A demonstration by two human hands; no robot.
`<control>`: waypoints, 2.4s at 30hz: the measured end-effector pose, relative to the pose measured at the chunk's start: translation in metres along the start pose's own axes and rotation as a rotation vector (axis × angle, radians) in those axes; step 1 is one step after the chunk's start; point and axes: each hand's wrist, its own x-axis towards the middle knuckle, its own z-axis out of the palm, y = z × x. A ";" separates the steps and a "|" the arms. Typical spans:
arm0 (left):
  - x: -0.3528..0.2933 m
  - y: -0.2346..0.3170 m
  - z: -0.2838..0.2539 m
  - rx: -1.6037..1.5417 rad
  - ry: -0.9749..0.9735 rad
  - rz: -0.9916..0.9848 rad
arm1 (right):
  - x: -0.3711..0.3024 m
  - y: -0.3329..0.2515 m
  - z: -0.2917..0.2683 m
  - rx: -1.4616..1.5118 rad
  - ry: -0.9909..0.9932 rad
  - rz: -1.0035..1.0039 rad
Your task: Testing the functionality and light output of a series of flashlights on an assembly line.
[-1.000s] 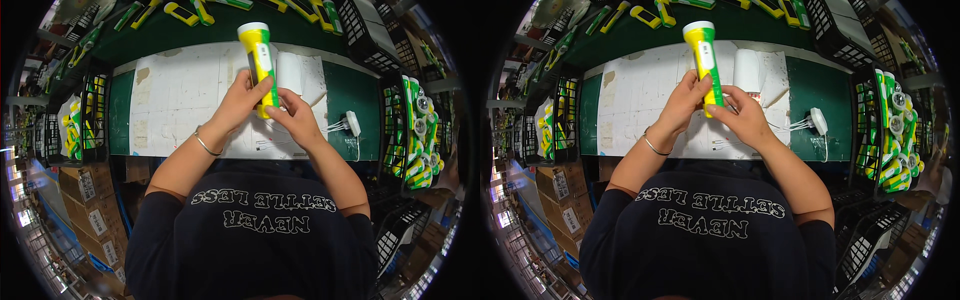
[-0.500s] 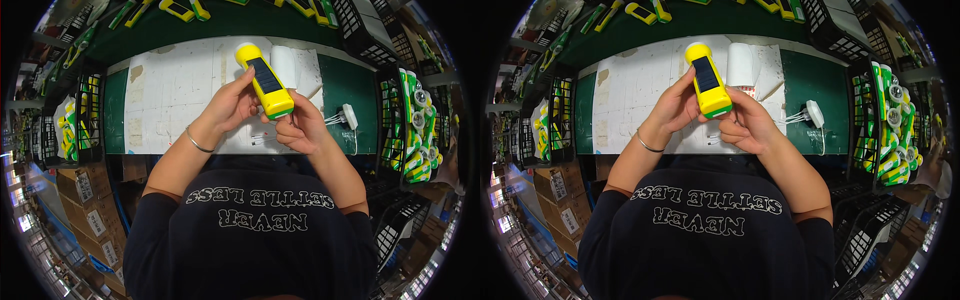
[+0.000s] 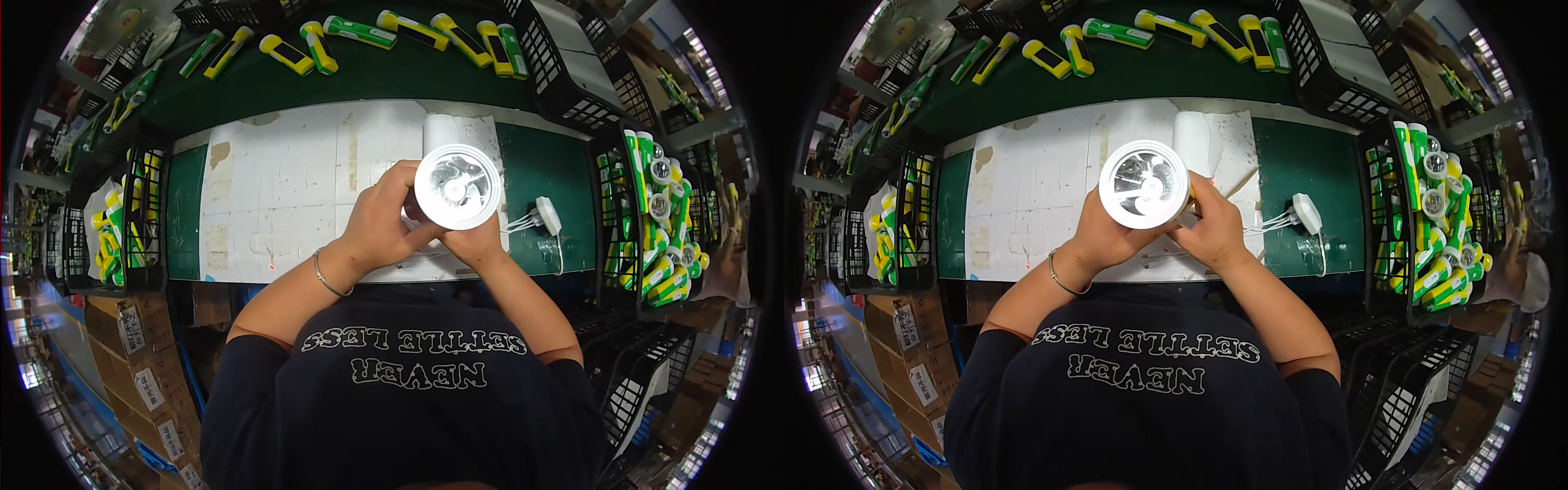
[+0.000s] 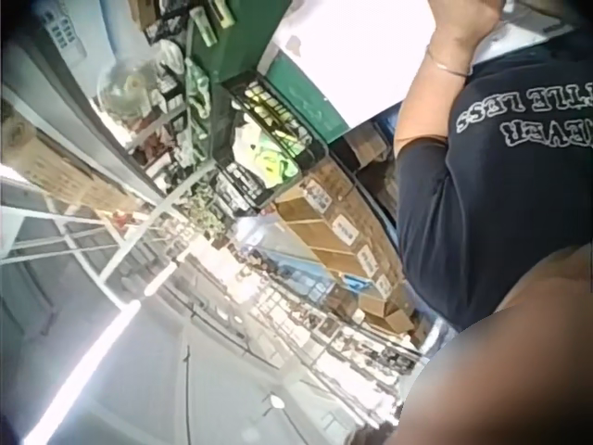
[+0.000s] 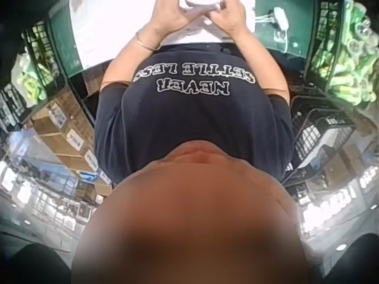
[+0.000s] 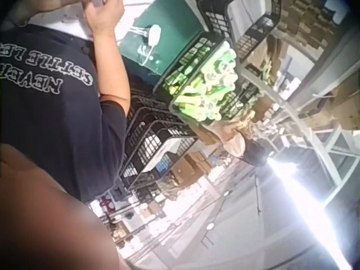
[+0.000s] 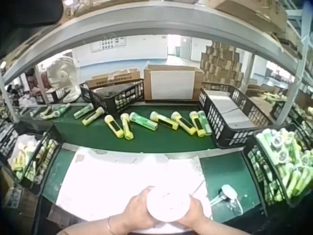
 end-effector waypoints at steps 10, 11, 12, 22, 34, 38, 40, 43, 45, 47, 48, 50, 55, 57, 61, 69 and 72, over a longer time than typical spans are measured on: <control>0.001 -0.011 -0.007 -0.309 -0.054 -0.320 | -0.016 -0.015 -0.124 -0.439 0.400 -0.039; 0.000 -0.010 -0.009 -0.316 -0.022 -0.353 | -0.012 -0.010 -0.156 -0.588 0.464 0.218; -0.001 -0.009 -0.011 -0.321 0.010 -0.389 | -0.011 -0.010 -0.192 -0.692 0.525 0.386; 0.008 -0.018 -0.009 -0.266 -0.061 -0.428 | -0.064 0.055 -0.399 -1.316 0.348 1.072; 0.018 -0.043 -0.004 -0.239 -0.147 -0.473 | 0.189 0.063 -0.156 -0.973 0.034 0.329; 0.019 -0.038 -0.017 -0.157 -0.134 -0.519 | 0.238 0.162 -0.113 -1.030 0.041 0.570; 0.011 -0.041 -0.025 -0.144 -0.086 -0.539 | 0.246 0.181 -0.098 -1.131 0.079 0.461; 0.001 -0.049 -0.027 -0.143 -0.058 -0.578 | 0.251 0.168 -0.096 -1.202 0.010 0.475; 0.003 -0.054 -0.025 -0.186 -0.081 -0.567 | 0.240 0.153 -0.112 -0.947 0.022 0.575; 0.011 -0.058 -0.024 -0.261 -0.076 -0.587 | 0.224 0.134 -0.122 -0.114 0.200 0.769; 0.018 -0.062 -0.022 -0.310 -0.088 -0.612 | 0.210 0.133 -0.133 0.385 -0.011 0.811; 0.034 -0.069 -0.016 -0.552 -0.082 -0.705 | 0.173 0.079 -0.118 1.075 0.020 0.817; 0.076 -0.077 0.015 -1.425 -0.072 -0.819 | 0.049 0.011 -0.051 1.545 -0.461 0.724; 0.074 -0.059 0.022 -1.514 0.005 -0.811 | 0.022 -0.011 -0.027 1.567 -0.379 0.842; 0.049 -0.061 0.025 -1.489 0.053 -0.870 | 0.000 -0.008 -0.026 1.191 -0.424 0.798; 0.020 -0.055 0.017 -1.347 0.200 -0.969 | -0.012 -0.018 -0.034 0.843 -0.310 0.765; 0.017 -0.052 0.012 -1.271 0.101 -0.914 | -0.013 -0.023 -0.030 0.839 -0.307 0.745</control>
